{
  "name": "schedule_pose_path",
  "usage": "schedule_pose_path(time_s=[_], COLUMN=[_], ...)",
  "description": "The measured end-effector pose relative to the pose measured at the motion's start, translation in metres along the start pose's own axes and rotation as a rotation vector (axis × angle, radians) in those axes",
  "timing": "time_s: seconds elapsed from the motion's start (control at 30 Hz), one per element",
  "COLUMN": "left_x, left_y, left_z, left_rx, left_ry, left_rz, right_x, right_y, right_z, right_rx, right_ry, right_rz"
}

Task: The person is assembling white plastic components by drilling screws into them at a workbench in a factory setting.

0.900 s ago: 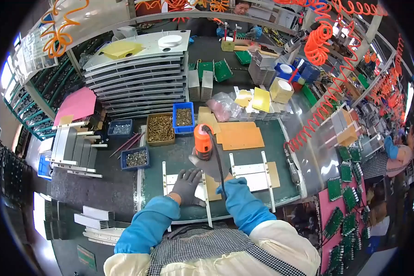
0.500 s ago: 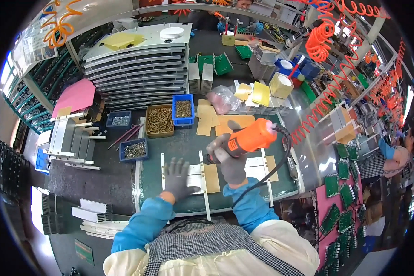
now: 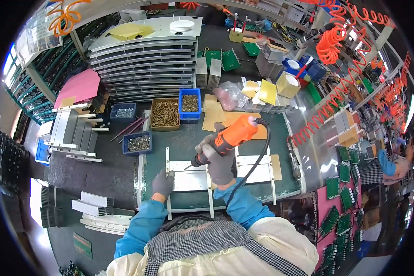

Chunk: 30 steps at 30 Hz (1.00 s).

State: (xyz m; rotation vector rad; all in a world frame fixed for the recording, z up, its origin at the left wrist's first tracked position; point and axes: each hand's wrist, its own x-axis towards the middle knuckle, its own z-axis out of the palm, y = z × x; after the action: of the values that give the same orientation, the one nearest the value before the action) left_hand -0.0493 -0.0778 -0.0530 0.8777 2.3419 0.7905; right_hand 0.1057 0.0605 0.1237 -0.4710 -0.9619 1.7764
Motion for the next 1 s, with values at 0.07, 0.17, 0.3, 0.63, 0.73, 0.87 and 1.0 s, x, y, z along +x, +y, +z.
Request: schedule_pose_path(time_s=[0.07,0.17,0.3,0.63,0.73,0.87,1.0], left_x=[-0.001,-0.002,-0.001,0.01,0.013,0.011,0.004], left_y=[0.004,0.003,-0.002,-0.005,-0.007,0.0,-0.017], left_z=[-0.002,-0.004,-0.003,-0.011,-0.014,-0.024,-0.017], left_rx=[-0.023,-0.008,-0.028,-0.183,-0.141,-0.23,-0.205], left_ry=[-0.02,-0.023,-0.009,-0.01,-0.025,-0.112,-0.121], left_rz=[-0.007,0.012,0.016,0.02,0.037,0.028,0.041], right_x=[0.0,0.0,0.0,0.009,0.011,0.012,0.002], right_y=[0.006,0.011,0.016,0.03,0.042,0.053,0.049], right_z=[0.0,0.004,0.007,0.021,0.023,0.021,0.03], right_rx=[-0.03,-0.06,-0.1,-0.109,-0.132,-0.112,-0.112], right_ry=[0.003,-0.026,0.014,-0.009,-0.038,-0.024,-0.009], right_rz=[-0.005,-0.009,-0.009,-0.014,-0.014,-0.005,0.035])
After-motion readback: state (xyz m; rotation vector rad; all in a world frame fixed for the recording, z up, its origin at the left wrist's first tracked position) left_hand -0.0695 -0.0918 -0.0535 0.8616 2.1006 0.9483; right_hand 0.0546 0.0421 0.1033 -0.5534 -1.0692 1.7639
